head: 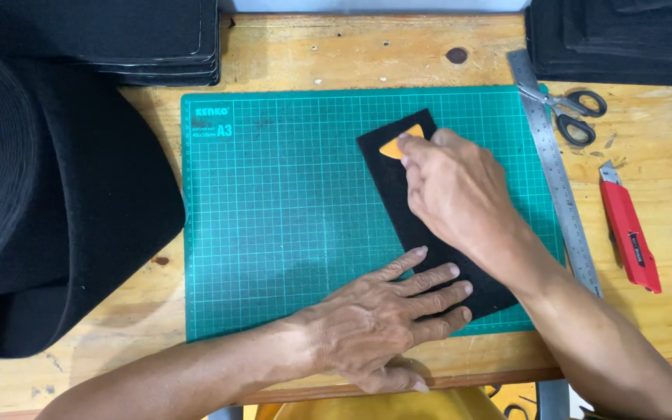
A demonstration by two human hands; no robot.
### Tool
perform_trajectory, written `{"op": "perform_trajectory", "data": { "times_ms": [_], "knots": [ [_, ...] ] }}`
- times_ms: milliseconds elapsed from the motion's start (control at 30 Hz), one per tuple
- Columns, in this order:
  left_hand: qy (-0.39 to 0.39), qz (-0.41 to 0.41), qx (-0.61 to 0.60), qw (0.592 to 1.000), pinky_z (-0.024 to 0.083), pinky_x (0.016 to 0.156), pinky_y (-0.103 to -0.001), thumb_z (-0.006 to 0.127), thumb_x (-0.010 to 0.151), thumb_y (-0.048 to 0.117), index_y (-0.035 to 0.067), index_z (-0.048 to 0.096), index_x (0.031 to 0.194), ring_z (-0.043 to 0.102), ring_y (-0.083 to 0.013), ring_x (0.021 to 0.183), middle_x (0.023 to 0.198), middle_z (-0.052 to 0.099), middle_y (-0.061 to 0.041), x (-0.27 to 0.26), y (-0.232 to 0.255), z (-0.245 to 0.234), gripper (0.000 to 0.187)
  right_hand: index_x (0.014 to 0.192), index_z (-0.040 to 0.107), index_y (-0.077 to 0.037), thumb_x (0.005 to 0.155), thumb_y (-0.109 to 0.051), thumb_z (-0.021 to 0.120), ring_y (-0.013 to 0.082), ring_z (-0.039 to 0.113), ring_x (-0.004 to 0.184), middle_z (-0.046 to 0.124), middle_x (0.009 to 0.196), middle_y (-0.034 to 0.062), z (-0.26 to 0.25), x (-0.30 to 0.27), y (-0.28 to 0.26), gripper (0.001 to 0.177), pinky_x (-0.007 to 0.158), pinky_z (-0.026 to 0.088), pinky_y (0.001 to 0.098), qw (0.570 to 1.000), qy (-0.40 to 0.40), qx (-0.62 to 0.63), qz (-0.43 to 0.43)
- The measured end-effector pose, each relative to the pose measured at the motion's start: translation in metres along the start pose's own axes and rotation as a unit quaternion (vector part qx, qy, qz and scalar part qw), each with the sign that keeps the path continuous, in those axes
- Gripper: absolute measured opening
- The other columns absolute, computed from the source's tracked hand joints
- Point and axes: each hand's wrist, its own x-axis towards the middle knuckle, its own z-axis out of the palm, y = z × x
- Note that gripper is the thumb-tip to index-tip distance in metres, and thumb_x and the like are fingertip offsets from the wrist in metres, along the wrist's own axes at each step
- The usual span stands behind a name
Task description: The person measures a black fabric piece on a green cutting mat using a metal ruler, then cuts it with a red utility knife. They smooth the fabric with an orange plastic scraper and trim the edges with scissors.
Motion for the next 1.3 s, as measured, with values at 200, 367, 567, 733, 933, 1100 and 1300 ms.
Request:
{"op": "perform_trajectory", "data": {
  "times_ms": [200,367,567,733,933,1100,1300],
  "knots": [
    [0.002,0.001,0.021,1.000,0.013,0.131,-0.064,0.044,0.089,0.059,0.007,0.044,0.155,0.033,-0.0435,0.157,0.164,0.041,-0.022,0.000,0.000,0.005,0.083,0.124,0.076,-0.011,0.097,-0.013,0.056,0.0429,0.063,0.063,0.063,0.078,0.0154,0.011,0.015,0.005,0.033,0.052,0.050,0.0540,0.999,0.045,-0.008,-0.019],
    [0.011,0.000,0.008,1.000,0.013,0.131,-0.065,0.043,0.090,0.058,0.006,0.044,0.154,0.033,-0.0445,0.157,0.163,0.042,-0.024,-0.001,0.001,0.003,0.083,0.117,0.075,-0.011,0.099,-0.014,0.056,0.0441,0.064,0.070,0.065,0.083,0.0188,0.015,0.037,0.011,0.027,0.058,0.052,0.0552,0.998,0.046,-0.012,-0.029],
    [0.003,-0.004,0.004,1.000,0.010,0.131,-0.063,0.044,0.089,0.061,0.007,0.042,0.155,0.030,-0.0430,0.158,0.164,0.041,-0.023,0.000,0.001,-0.001,0.086,0.124,0.071,-0.003,0.104,-0.009,0.052,0.0360,0.057,0.053,0.059,0.075,0.0191,-0.029,-0.021,-0.014,0.029,0.043,0.045,0.0483,0.997,0.022,0.018,-0.065],
    [0.027,0.007,-0.008,1.000,0.010,0.133,-0.063,0.042,0.090,0.061,0.007,0.043,0.155,0.024,-0.0464,0.160,0.165,0.039,-0.022,-0.001,0.001,-0.004,0.085,0.135,0.065,-0.011,0.103,-0.014,0.049,0.0182,0.051,0.037,0.055,0.076,0.0075,-0.018,-0.096,-0.011,0.036,0.023,0.052,0.0288,0.998,-0.066,0.007,0.012],
    [0.057,0.000,-0.021,0.998,0.022,0.130,-0.062,0.058,0.088,0.055,0.004,0.054,0.146,0.033,-0.0442,0.155,0.156,0.047,-0.025,0.000,0.007,-0.009,0.077,0.140,0.063,-0.027,0.096,-0.025,0.053,0.0382,0.064,0.062,0.057,0.091,0.0038,0.004,-0.116,0.002,0.046,0.050,0.055,0.0561,0.992,-0.091,-0.048,0.077],
    [0.050,0.005,-0.032,0.998,0.013,0.133,-0.059,0.056,0.086,0.056,0.003,0.058,0.144,0.031,-0.0430,0.156,0.156,0.049,-0.021,0.001,0.005,-0.009,0.078,0.135,0.069,-0.018,0.097,-0.019,0.056,0.0358,0.064,0.058,0.060,0.086,0.0057,0.003,-0.099,-0.004,0.041,0.045,0.054,0.0521,0.998,-0.044,-0.013,0.048],
    [0.057,0.010,-0.002,0.998,0.013,0.133,-0.061,0.051,0.086,0.059,0.005,0.057,0.145,0.042,-0.0449,0.150,0.151,0.056,-0.022,-0.001,0.002,0.000,0.081,0.131,0.070,-0.001,0.097,-0.006,0.056,0.0277,0.059,0.051,0.058,0.079,0.0096,-0.002,-0.074,-0.017,0.038,0.034,0.048,0.0438,1.000,-0.006,0.021,-0.022]
  ]
}}
